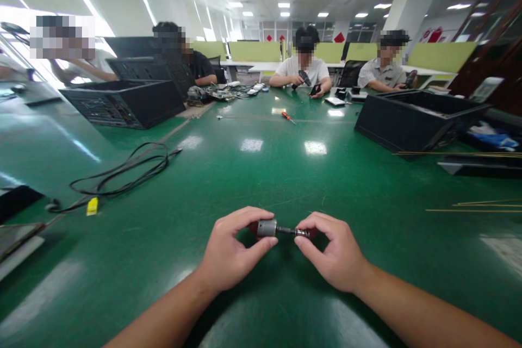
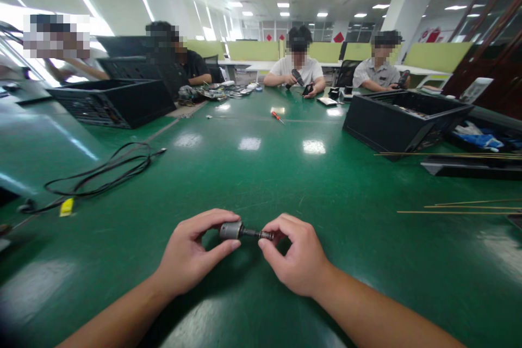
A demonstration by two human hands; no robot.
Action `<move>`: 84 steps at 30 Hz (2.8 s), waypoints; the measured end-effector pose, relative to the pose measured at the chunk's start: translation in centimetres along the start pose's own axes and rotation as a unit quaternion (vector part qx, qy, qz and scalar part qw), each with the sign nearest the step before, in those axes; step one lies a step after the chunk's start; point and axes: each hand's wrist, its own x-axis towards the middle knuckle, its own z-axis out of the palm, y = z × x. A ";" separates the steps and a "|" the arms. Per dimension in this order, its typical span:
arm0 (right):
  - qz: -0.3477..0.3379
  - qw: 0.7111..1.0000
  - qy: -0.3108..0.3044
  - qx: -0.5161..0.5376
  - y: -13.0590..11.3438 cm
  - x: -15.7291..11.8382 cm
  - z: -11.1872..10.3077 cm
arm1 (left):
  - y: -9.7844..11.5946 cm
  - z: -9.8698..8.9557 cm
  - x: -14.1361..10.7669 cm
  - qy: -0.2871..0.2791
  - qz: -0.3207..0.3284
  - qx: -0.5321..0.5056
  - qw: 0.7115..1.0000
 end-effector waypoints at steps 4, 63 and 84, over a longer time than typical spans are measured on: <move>0.002 1.000 0.000 0.001 0.1 -0.1 0.0 | 0.1 0.0 0.0 0.005 0.003 0.004 1.000; -0.027 0.997 0.024 -0.073 0.1 -0.1 -0.5 | 0.2 -0.3 0.2 0.035 0.005 0.013 0.999; -0.007 1.000 0.015 -0.021 0.2 -0.1 0.0 | -2.4 -0.9 1.2 0.045 -0.204 -0.142 0.968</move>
